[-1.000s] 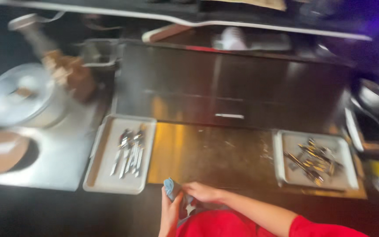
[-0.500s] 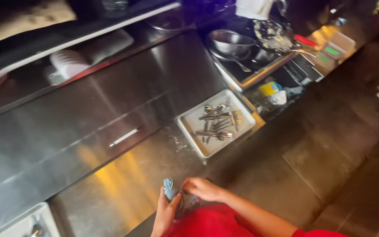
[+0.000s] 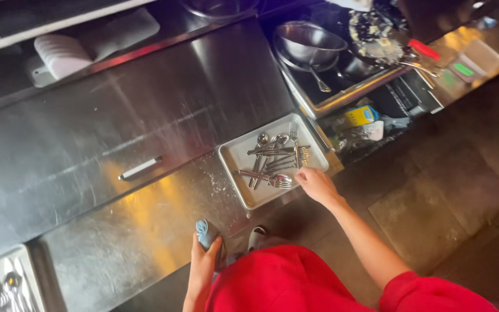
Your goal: The person dries individual pieces of cutlery using a cloth and places them into a tray. The person picks up spoons, forks, and knives from a tray, wipes each with a cloth, and places them into a second tray.
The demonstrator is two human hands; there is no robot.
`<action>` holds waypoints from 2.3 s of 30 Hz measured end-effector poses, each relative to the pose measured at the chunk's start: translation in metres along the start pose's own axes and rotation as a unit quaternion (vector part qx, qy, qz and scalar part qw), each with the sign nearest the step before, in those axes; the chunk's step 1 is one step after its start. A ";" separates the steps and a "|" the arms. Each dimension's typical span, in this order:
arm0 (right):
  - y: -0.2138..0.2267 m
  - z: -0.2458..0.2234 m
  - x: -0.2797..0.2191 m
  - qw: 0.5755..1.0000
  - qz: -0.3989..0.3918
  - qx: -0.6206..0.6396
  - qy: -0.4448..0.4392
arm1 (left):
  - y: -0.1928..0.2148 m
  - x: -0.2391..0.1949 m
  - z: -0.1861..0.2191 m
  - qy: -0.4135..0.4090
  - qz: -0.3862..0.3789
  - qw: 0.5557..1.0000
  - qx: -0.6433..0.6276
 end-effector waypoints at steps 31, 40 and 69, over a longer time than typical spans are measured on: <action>-0.044 0.015 0.038 0.961 0.171 0.057 0.210 | -0.032 -0.018 0.069 0.013 -0.005 0.999 0.028; 0.004 -0.021 0.078 0.927 0.265 0.050 0.260 | -0.055 0.010 0.145 -0.196 -0.101 0.974 0.055; 0.144 -0.111 0.072 0.877 0.247 0.109 0.398 | -0.221 0.031 0.235 -0.274 -0.157 0.936 0.158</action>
Point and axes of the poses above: each hand's wrist, its own x-axis towards the middle knuckle, its own y-axis out of the back of the hand, z = x × y, the point moved 3 cm from there along x, towards the middle knuckle, and after that the axes turned 11 degrees about z, right-handed, at the moved point
